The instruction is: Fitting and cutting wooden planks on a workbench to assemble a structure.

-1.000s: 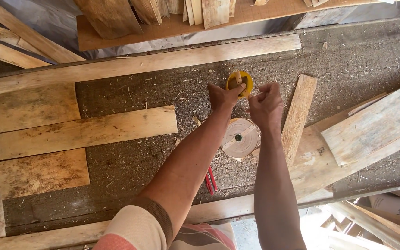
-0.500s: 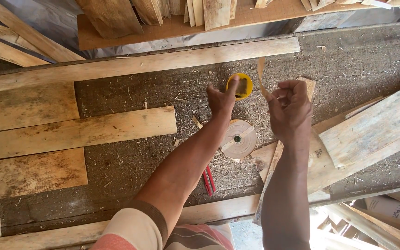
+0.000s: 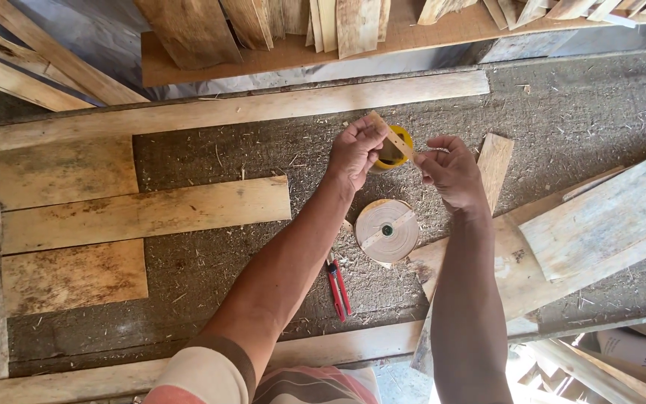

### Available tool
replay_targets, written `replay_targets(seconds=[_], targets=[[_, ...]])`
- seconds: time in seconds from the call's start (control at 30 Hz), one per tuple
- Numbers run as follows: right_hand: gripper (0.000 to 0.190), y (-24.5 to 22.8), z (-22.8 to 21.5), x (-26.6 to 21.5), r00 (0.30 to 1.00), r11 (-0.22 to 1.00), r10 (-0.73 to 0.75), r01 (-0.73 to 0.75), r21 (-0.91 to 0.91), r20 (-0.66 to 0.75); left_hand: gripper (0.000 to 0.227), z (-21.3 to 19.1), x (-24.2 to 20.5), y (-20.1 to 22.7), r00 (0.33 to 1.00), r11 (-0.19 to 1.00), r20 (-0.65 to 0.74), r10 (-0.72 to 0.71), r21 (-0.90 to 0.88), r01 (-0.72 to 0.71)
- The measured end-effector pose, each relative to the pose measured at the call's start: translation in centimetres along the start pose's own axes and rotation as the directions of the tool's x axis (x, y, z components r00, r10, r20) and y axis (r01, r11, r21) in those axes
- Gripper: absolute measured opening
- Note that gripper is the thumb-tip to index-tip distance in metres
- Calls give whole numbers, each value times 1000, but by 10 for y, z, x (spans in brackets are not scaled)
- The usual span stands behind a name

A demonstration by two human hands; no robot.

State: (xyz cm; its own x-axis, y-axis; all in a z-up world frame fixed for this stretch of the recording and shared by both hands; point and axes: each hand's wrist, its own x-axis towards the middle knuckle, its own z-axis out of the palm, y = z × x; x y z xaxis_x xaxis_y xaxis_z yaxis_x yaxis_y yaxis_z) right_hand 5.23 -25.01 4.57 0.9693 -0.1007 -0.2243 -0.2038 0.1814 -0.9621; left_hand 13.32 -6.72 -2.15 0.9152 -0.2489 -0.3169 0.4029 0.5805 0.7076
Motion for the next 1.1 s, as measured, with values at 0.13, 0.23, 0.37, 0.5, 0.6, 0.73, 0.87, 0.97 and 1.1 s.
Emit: replay_targets(seconds=[0.13, 0.23, 0.37, 0.5, 0.6, 0.73, 0.87, 0.97, 1.1], targets=[[36, 11, -10, 7, 995, 990, 61, -70, -123, -76, 34, 3, 0, 1, 987, 954, -159, 17, 298, 32], [35, 10, -7, 8, 993, 963, 63, -87, -254, -99, 33, 10, -4, 7, 984, 885, -164, 75, 466, 10], [35, 12, -11, 8, 993, 988, 75, -86, -125, -92, 37, 24, -18, 17, 949, 471, -142, 281, 882, -8], [39, 13, -11, 4, 999, 978, 50, -47, 202, -9, 37, 30, -26, 19, 980, 775, -199, -24, 615, 144], [43, 12, -9, 2, 998, 942, 35, -47, 332, 43, 36, 30, -21, 13, 923, 900, -74, -377, 207, 384], [43, 16, -13, 4, 996, 973, 82, -84, 214, 20, 19, 18, -6, -2, 943, 955, -159, -292, 11, 298], [38, 14, -14, 4, 993, 995, 84, -88, -39, -83, 14, 24, -12, 10, 931, 954, -264, -252, 97, 285], [32, 27, -18, 13, 987, 964, -49, 6, -266, -155, 12, 28, -15, 12, 939, 910, -324, -120, 342, 234], [27, 17, 10, 5, 953, 815, -164, -14, -579, -253, 10, 14, -3, -20, 952, 648, -236, 197, 760, 55]])
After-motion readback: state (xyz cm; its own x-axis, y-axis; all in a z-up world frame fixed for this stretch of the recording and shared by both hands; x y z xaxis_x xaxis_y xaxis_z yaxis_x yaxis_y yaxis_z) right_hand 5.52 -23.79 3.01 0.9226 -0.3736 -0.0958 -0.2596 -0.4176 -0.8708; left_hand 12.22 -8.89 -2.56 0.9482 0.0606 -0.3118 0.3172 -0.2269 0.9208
